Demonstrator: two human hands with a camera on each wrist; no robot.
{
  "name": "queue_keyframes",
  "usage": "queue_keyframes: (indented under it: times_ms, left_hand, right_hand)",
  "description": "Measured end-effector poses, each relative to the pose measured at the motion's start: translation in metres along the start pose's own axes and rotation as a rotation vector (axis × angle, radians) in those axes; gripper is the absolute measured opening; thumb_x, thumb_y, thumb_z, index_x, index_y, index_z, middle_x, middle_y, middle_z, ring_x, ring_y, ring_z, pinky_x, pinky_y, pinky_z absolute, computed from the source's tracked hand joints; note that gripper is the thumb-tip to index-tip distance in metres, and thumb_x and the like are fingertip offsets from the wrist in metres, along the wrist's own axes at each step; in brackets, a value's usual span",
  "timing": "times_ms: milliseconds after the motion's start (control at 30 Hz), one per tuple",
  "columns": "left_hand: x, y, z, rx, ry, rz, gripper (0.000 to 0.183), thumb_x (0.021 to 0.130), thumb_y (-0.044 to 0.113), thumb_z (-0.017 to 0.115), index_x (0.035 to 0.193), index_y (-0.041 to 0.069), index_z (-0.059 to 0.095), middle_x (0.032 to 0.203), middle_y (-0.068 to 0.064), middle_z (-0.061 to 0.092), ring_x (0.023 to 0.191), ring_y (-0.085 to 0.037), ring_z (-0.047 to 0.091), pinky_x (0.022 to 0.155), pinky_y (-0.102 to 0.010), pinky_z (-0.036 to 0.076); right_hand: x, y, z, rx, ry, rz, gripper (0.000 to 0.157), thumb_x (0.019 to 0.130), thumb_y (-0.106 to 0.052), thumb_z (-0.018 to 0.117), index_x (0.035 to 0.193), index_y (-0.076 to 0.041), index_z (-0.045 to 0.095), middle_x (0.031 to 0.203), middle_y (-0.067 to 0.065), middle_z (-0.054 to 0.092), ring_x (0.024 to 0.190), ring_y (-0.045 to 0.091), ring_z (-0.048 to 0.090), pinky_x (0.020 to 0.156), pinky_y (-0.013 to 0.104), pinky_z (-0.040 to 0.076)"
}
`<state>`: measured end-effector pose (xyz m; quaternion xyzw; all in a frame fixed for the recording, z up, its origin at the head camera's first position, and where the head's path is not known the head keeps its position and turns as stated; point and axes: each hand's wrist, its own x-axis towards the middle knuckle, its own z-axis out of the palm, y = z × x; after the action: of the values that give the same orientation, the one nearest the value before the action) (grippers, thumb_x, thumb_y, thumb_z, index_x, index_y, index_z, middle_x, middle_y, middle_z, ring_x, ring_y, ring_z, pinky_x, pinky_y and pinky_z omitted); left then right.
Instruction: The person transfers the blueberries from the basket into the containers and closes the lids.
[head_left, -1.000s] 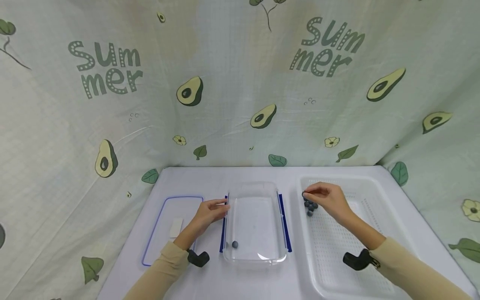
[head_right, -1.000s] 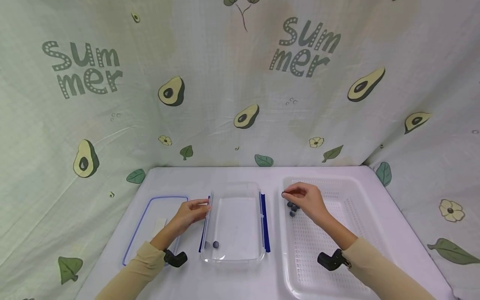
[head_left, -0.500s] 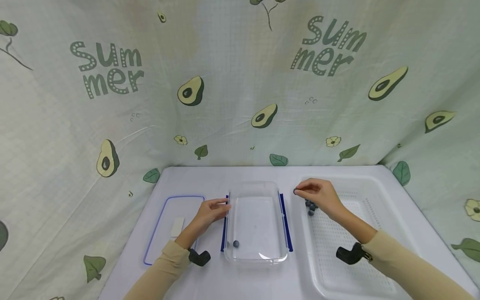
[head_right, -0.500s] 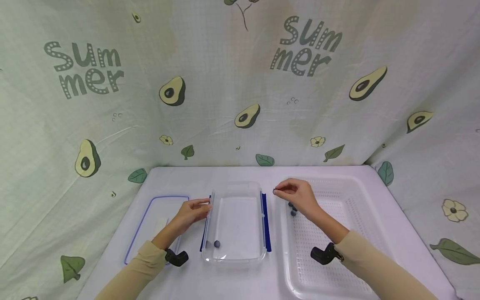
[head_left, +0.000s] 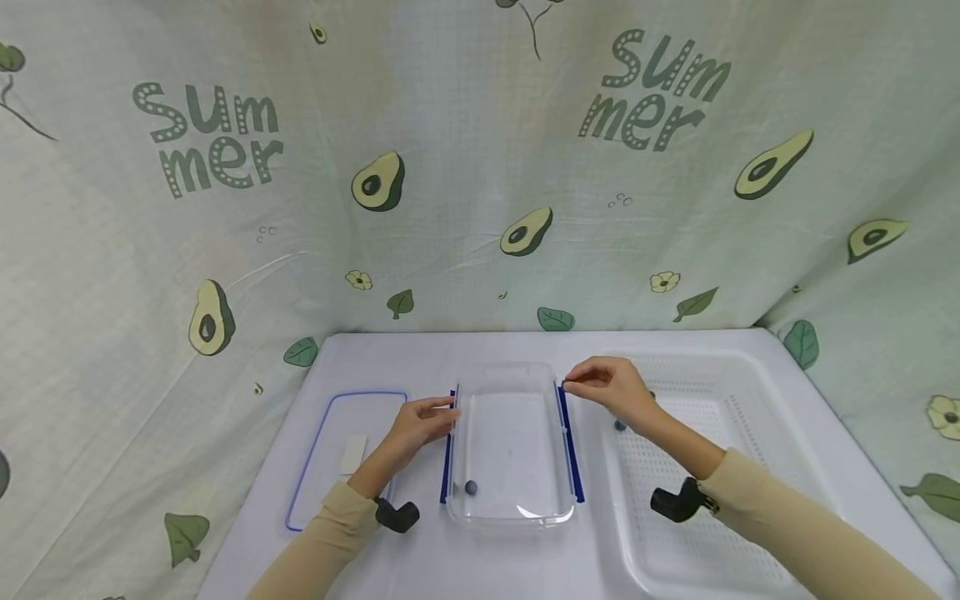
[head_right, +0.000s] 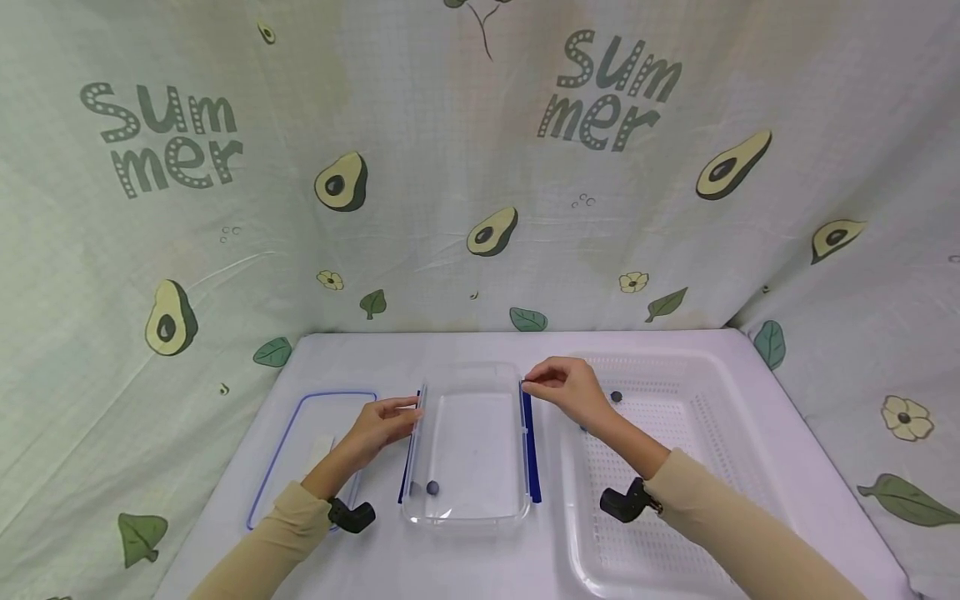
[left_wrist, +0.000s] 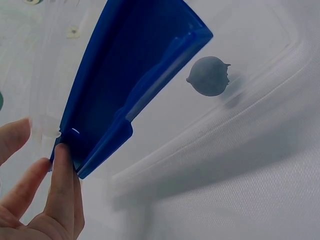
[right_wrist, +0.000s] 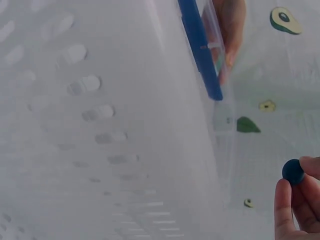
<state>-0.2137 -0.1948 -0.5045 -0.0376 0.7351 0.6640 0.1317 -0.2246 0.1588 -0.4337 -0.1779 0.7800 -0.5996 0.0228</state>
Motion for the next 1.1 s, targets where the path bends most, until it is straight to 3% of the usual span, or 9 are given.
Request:
queue_keyframes:
  times_ms: [667, 900, 1100]
  left_hand:
    - [-0.003, 0.002, 0.000, 0.011, 0.001, 0.007, 0.053, 0.091, 0.021, 0.075, 0.134, -0.005, 0.058, 0.115, -0.013, 0.069, 0.117, -0.038, 0.061, 0.090, -0.034, 0.057]
    - [-0.002, 0.003, -0.001, 0.018, -0.003, 0.006, 0.054, 0.091, 0.022, 0.076, 0.134, -0.004, 0.058, 0.114, -0.013, 0.068, 0.116, -0.038, 0.061, 0.090, -0.033, 0.057]
    - [-0.001, 0.001, -0.001, 0.006, -0.003, -0.005, 0.056, 0.089, 0.023, 0.077, 0.134, -0.004, 0.059, 0.114, -0.014, 0.068, 0.115, -0.036, 0.062, 0.089, -0.031, 0.057]
  right_hand:
    - [0.017, -0.004, 0.025, 0.014, -0.083, 0.018, 0.021, 0.087, -0.009, 0.079, 0.100, 0.005, 0.072, 0.097, 0.017, 0.072, 0.085, 0.019, 0.070, 0.077, 0.024, 0.059]
    - [0.018, -0.003, 0.032, 0.011, -0.105, 0.059, 0.020, 0.087, -0.007, 0.077, 0.100, 0.007, 0.072, 0.097, 0.018, 0.072, 0.088, 0.028, 0.070, 0.076, 0.023, 0.058]
    - [0.018, 0.001, 0.034, -0.019, -0.111, 0.067, 0.020, 0.086, -0.010, 0.079, 0.099, 0.005, 0.072, 0.094, 0.015, 0.073, 0.086, 0.024, 0.070, 0.074, 0.023, 0.057]
